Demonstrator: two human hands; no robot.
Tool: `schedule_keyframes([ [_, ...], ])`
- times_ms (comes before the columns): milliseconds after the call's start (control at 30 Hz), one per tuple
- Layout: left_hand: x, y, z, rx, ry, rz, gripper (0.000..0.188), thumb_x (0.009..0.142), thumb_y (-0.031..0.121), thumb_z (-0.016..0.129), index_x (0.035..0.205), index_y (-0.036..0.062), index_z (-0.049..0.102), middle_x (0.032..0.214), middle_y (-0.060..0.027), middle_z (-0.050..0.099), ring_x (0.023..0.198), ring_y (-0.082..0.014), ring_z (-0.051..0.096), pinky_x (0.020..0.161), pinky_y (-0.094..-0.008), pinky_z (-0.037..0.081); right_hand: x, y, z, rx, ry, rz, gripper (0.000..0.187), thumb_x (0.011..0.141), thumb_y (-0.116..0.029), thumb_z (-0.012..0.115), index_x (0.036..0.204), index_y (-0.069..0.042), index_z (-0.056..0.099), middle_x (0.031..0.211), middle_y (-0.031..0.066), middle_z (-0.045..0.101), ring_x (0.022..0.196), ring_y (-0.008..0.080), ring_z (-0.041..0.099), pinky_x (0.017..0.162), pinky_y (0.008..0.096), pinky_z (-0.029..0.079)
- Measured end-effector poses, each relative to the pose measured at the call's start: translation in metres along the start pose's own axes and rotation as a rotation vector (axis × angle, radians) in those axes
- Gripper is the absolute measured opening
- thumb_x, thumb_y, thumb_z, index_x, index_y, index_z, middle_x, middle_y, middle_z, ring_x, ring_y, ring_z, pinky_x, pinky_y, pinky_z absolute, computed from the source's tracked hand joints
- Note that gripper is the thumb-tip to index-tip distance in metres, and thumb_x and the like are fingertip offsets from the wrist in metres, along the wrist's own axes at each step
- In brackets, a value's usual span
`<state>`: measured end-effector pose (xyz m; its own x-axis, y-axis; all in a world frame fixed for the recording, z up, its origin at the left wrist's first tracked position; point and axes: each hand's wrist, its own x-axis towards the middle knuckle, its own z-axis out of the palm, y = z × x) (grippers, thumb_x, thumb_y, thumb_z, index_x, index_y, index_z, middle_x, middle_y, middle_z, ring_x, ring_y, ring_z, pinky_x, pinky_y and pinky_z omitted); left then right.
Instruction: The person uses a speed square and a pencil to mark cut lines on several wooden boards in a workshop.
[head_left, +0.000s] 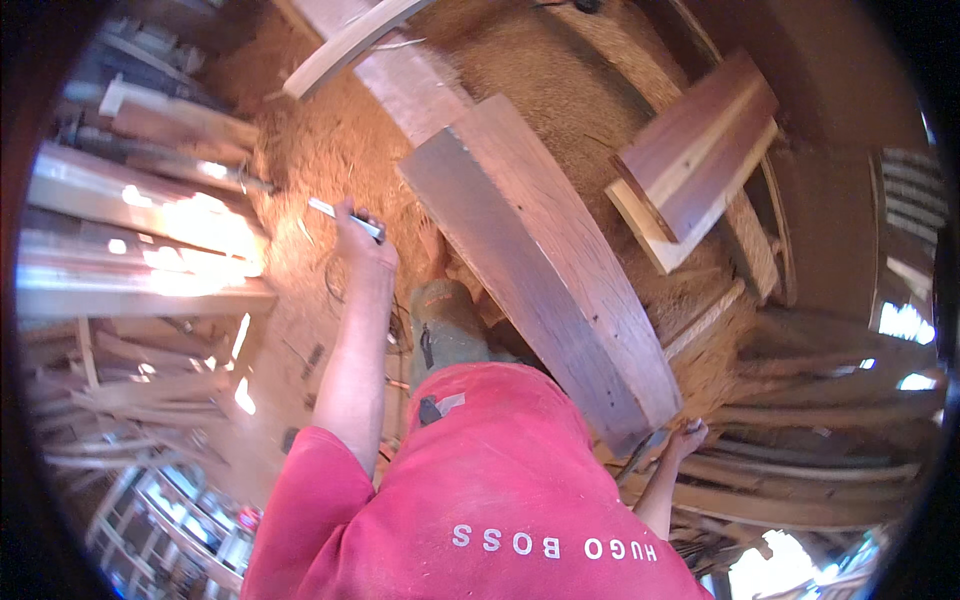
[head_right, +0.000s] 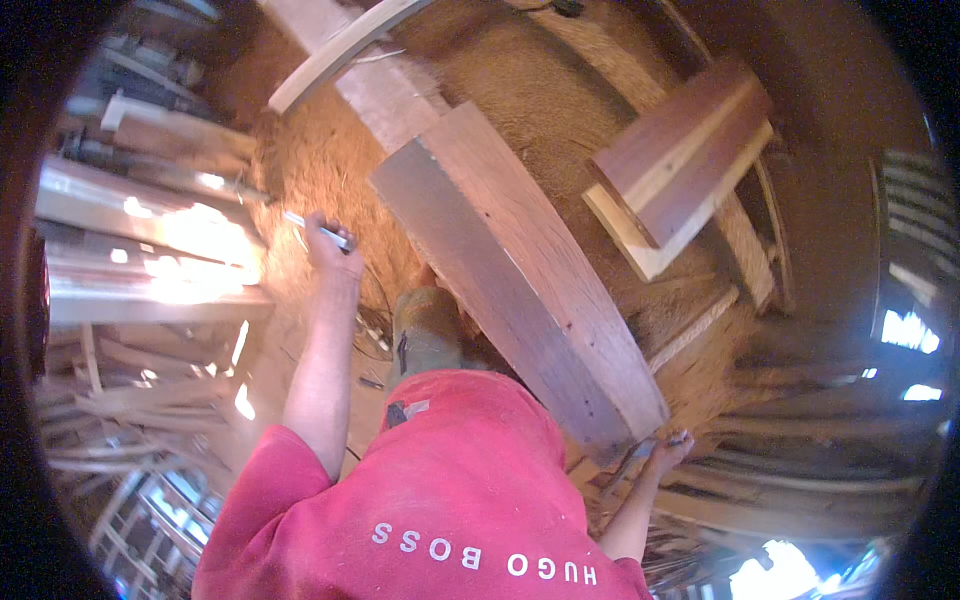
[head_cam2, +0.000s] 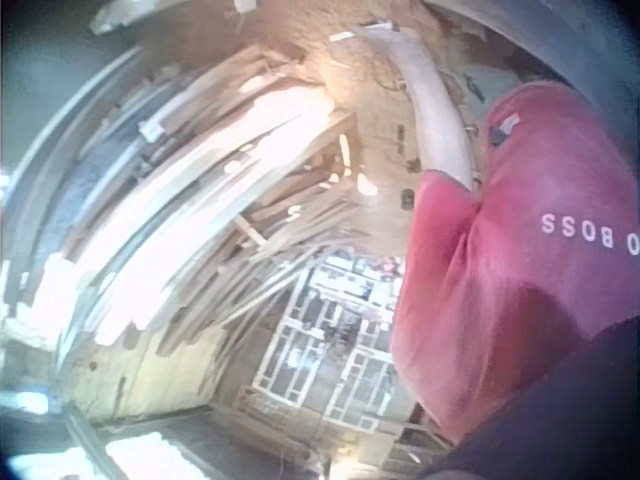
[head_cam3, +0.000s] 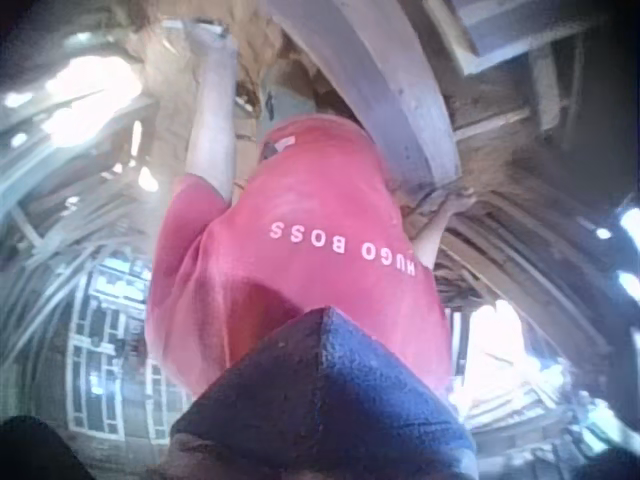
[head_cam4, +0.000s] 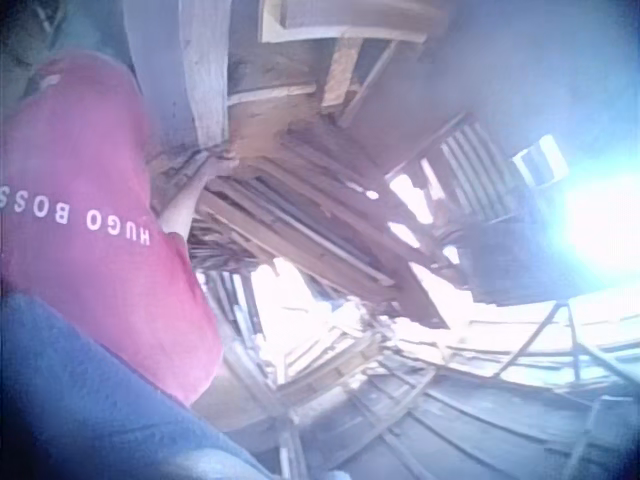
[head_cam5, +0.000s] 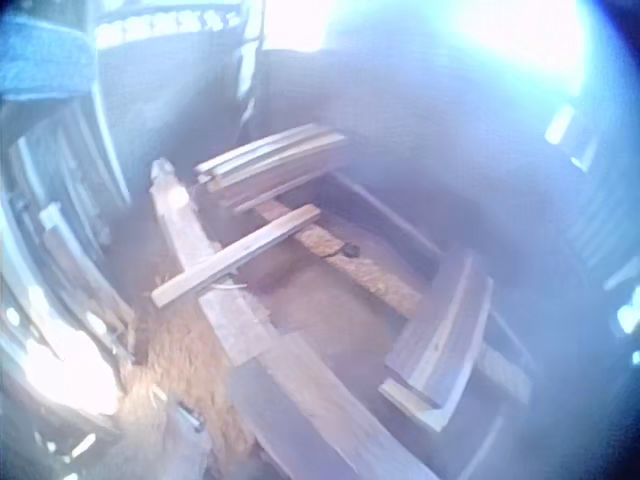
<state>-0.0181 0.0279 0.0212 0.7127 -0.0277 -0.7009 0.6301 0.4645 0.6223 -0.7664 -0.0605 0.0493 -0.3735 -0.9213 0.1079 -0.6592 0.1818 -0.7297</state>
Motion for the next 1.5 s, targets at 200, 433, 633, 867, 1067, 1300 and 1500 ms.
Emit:
schedule_keyframes([
  [200, 0.043, -0.062, 0.031, 0.678, -0.088, 0.552, 0.049, 0.085, 0.020, 0.078, 0.120, -0.0055, 0.054, 0.099, -0.0140, 0.062, 0.076, -0.0209, 0.063, 0.063, -0.0347, 0.052, -0.117, 0.084, -0.045, -0.240, 0.076, 0.032, 0.025, 0.103, -0.019, 0.060, 0.115, 0.002, 0.064, 0.105, 0.0117, 0.068, 0.099, 0.0202, 0.064, 0.089, 0.0324, 0.051],
  [433, 0.072, -0.044, 0.040, 0.915, -0.512, 0.499, 0.051, 0.084, 0.018, 0.078, 0.120, -0.0059, 0.052, 0.102, -0.0093, 0.063, 0.088, -0.0185, 0.062, 0.077, -0.0356, 0.052, -0.169, -0.015, -0.003, -0.150, 0.074, 0.248, 0.033, 0.102, -0.026, 0.062, 0.119, 0.003, 0.063, 0.105, 0.0148, 0.070, 0.100, 0.0241, 0.066, 0.091, 0.0359, 0.050],
  [633, 0.049, -0.037, 0.044, 0.978, -0.639, 0.476, 0.060, 0.089, 0.015, 0.074, 0.137, -0.0063, 0.043, 0.113, -0.0103, 0.063, 0.096, -0.0191, 0.063, 0.082, -0.0339, 0.052, -0.177, -0.003, 0.016, -0.064, 0.214, 0.234, 0.032, 0.102, -0.027, 0.062, 0.115, 0.002, 0.065, 0.104, 0.0179, 0.071, 0.096, 0.0261, 0.069, 0.086, 0.0356, 0.052],
  [867, 0.083, -0.013, 0.051, 1.038, -0.649, 0.444, 0.049, 0.093, 0.021, 0.072, 0.130, -0.0049, 0.052, 0.112, -0.0113, 0.065, 0.091, -0.0184, 0.063, 0.075, -0.0334, 0.051, -0.173, 0.013, 0.044, -0.151, 0.403, 0.243, 0.037, 0.103, -0.037, 0.059, 0.104, 0.001, 0.063, 0.094, 0.0185, 0.069, 0.088, 0.0320, 0.069, 0.078, 0.0405, 0.053],
  [1067, 0.050, 0.005, 0.003, 0.902, -0.662, 0.287, 0.039, 0.095, 0.029, 0.068, 0.117, -0.0014, 0.059, 0.103, -0.0082, 0.066, 0.085, -0.0185, 0.062, 0.072, -0.0353, 0.050, -0.205, 0.012, 0.008, -0.089, 0.471, 0.314, 0.041, 0.104, -0.039, 0.057, 0.104, 0.002, 0.061, 0.088, 0.0207, 0.068, 0.084, 0.0335, 0.068, 0.075, 0.0419, 0.052],
  [1300, -0.014, 0.103, 0.010, 0.967, -0.517, 0.348, 0.028, 0.097, 0.026, 0.066, 0.108, -0.0001, 0.065, 0.100, -0.0082, 0.066, 0.081, -0.0160, 0.060, 0.065, -0.0351, 0.049, -0.224, -0.071, -0.048, -0.256, 0.404, 0.394, 0.041, 0.102, -0.038, 0.060, 0.095, 0.003, 0.063, 0.085, 0.0235, 0.068, 0.077, 0.0369, 0.066, 0.070, 0.0446, 0.049],
  [1500, 0.004, 0.097, 0.093, 0.904, -0.645, 0.504, 0.030, 0.096, 0.021, 0.069, 0.116, 0.0000, 0.062, 0.105, -0.0073, 0.066, 0.087, -0.0184, 0.062, 0.072, -0.0342, 0.051, -0.129, -0.108, -0.076, -0.303, 0.276, 0.301, 0.043, 0.101, -0.038, 0.061, 0.095, 0.004, 0.067, 0.075, 0.0164, 0.064, 0.070, 0.0213, 0.059, 0.069, 0.0384, 0.047],
])
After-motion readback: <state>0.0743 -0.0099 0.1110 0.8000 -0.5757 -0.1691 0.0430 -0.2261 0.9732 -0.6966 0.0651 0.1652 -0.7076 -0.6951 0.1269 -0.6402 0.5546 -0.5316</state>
